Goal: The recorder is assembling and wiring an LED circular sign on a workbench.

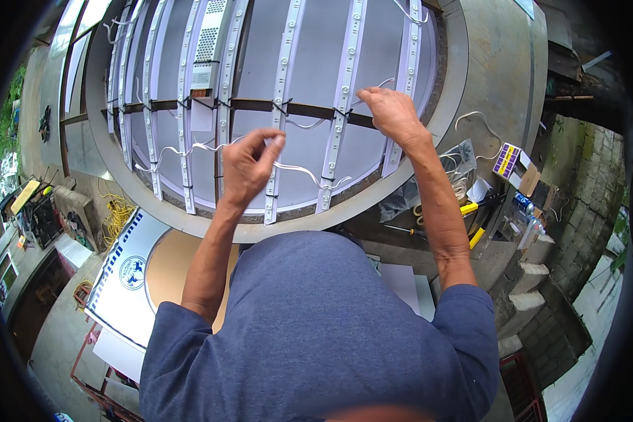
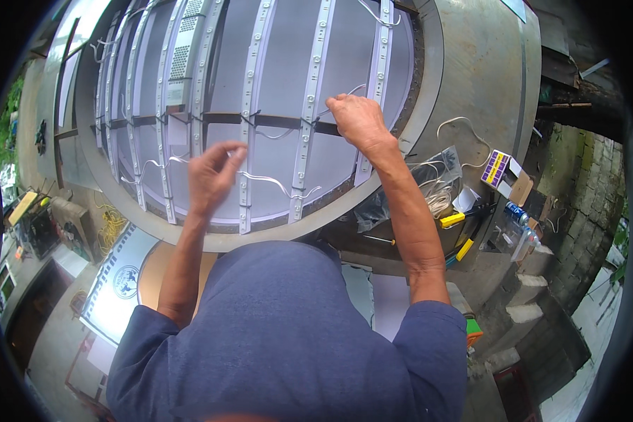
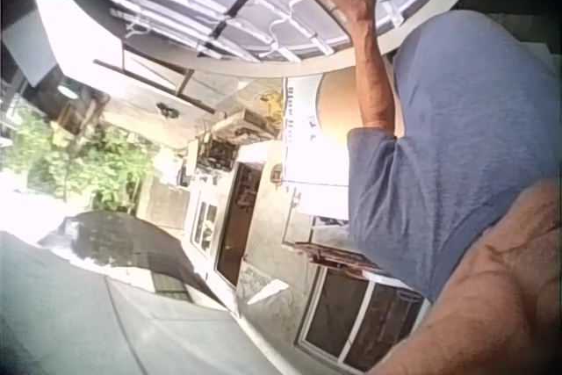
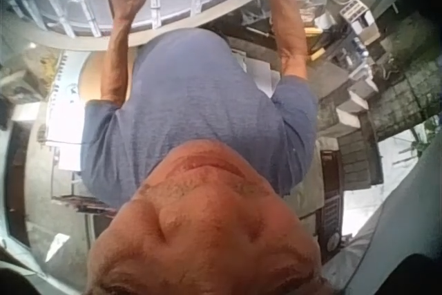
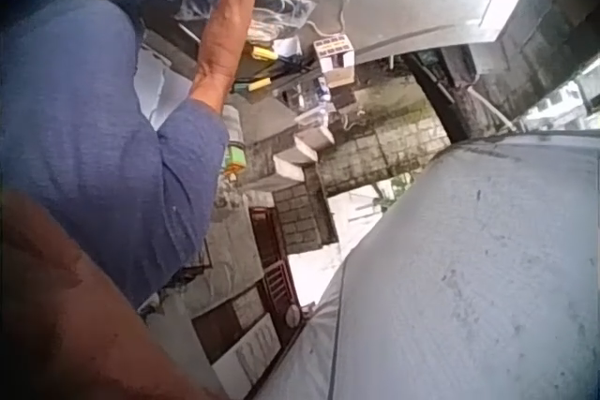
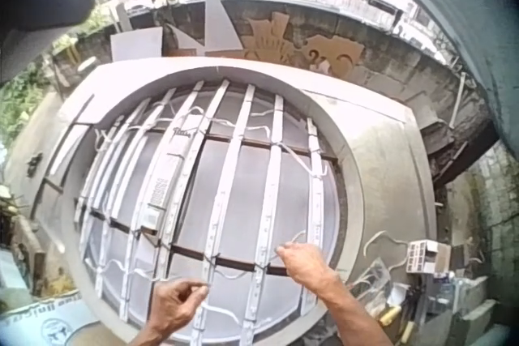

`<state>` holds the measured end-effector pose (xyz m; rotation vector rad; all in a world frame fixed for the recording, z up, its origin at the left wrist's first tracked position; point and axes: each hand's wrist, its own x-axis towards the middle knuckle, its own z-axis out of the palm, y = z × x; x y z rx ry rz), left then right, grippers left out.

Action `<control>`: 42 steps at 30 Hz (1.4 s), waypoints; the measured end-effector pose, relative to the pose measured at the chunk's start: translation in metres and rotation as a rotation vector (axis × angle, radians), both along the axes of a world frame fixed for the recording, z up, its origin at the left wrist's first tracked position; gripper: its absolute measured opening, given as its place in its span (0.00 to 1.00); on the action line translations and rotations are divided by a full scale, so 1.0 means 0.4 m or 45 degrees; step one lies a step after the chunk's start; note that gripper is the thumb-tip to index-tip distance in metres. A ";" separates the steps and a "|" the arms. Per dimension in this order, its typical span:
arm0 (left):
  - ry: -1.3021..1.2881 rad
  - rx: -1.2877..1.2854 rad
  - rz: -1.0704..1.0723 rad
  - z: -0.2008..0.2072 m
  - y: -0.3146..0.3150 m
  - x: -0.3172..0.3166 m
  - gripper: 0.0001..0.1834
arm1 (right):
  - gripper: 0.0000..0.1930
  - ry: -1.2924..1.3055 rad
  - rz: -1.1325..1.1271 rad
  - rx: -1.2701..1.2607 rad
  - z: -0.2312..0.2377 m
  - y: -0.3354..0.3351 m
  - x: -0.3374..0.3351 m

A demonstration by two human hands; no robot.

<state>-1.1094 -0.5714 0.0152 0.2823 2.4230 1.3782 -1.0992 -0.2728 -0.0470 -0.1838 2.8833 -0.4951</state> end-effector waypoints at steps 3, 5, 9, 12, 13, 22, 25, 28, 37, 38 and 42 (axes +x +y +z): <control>-0.030 -0.070 -0.192 0.013 -0.032 0.091 0.05 | 0.10 -0.105 0.015 0.168 -0.006 -0.025 -0.001; -0.042 -0.083 -0.264 0.003 -0.066 0.147 0.06 | 0.09 -0.089 -0.019 0.123 -0.012 -0.024 -0.006; 0.121 -0.122 -0.349 0.000 -0.128 0.207 0.04 | 0.08 -0.039 -0.039 0.041 -0.034 -0.017 -0.005; 0.238 -0.196 -0.378 0.006 -0.170 0.227 0.05 | 0.08 0.028 -0.005 0.036 -0.047 -0.011 0.001; 0.296 -0.220 -0.371 0.004 -0.185 0.232 0.05 | 0.09 0.043 -0.040 0.006 -0.054 -0.015 0.005; 0.441 -0.229 -0.289 -0.005 -0.228 0.276 0.05 | 0.13 0.391 -0.228 -0.170 -0.063 -0.037 0.050; 0.442 -0.219 -0.244 -0.009 -0.234 0.272 0.05 | 0.14 0.736 -0.384 -0.258 -0.007 -0.034 0.052; 0.443 -0.318 -0.216 -0.017 -0.250 0.280 0.07 | 0.13 0.823 -0.649 -0.272 0.011 0.001 0.045; 0.448 -0.314 -0.180 -0.035 -0.243 0.286 0.04 | 0.35 -0.348 -1.723 -1.812 -0.088 0.170 -0.069; 0.428 -0.312 -0.179 -0.033 -0.244 0.286 0.04 | 0.35 -0.342 -1.716 -1.814 -0.103 0.187 -0.074; 0.421 -0.304 -0.164 -0.035 -0.242 0.287 0.04 | 0.35 -0.550 -1.560 -2.008 -0.150 0.233 -0.097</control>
